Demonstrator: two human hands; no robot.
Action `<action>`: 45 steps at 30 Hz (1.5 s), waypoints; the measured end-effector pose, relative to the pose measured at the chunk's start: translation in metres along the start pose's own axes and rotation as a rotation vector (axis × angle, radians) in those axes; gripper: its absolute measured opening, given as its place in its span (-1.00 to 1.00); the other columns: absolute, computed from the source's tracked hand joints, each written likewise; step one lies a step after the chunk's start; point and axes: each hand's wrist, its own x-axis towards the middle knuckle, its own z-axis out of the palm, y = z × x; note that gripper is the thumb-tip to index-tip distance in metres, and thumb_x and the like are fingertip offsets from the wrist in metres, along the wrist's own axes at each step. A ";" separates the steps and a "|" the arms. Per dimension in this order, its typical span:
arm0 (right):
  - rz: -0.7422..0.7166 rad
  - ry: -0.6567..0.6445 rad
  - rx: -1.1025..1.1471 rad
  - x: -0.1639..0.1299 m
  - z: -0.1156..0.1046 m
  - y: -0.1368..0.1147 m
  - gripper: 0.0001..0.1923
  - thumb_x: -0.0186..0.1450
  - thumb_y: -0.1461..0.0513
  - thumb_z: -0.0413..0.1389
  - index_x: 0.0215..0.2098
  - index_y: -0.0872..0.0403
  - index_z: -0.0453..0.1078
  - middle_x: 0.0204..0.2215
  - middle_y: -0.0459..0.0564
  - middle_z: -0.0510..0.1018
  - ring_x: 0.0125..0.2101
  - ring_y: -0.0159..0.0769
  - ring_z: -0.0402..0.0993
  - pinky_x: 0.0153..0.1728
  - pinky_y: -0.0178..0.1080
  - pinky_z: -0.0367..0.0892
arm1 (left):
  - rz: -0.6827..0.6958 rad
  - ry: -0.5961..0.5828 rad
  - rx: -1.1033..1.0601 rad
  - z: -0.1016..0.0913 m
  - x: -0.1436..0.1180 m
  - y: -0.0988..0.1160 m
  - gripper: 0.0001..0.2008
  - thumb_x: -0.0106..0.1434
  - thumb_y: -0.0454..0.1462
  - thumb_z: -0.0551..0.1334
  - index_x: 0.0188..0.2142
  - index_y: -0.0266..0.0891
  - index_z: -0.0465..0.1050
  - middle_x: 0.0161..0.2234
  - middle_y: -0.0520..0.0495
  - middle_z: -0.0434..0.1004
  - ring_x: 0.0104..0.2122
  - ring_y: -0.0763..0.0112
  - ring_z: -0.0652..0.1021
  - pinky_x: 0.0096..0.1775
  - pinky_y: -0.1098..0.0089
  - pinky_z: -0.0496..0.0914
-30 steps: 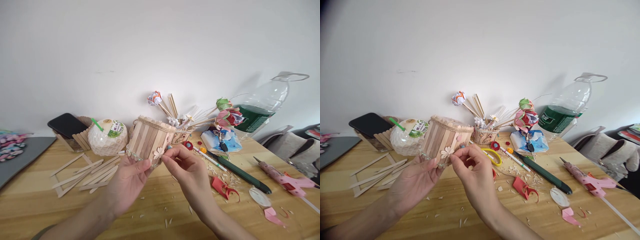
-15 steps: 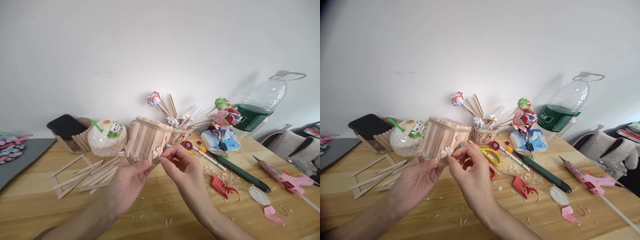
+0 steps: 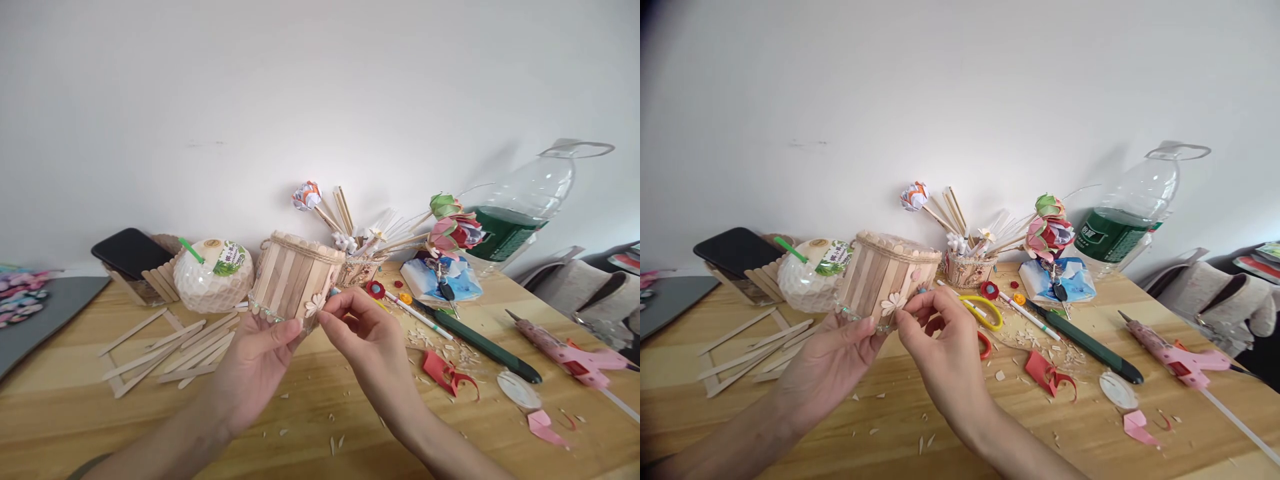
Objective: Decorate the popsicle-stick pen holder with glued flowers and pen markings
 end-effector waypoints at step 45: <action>0.070 0.054 0.181 0.000 0.008 -0.004 -0.86 0.09 0.19 0.14 -0.54 0.09 0.34 -0.58 -0.15 0.37 -0.54 -0.43 0.26 -0.51 -0.35 0.19 | 0.047 0.007 -0.005 0.000 0.000 0.001 -0.53 0.09 -0.52 0.26 -0.01 -0.16 0.39 -0.23 0.02 0.62 -0.13 0.38 0.55 -0.14 0.53 0.47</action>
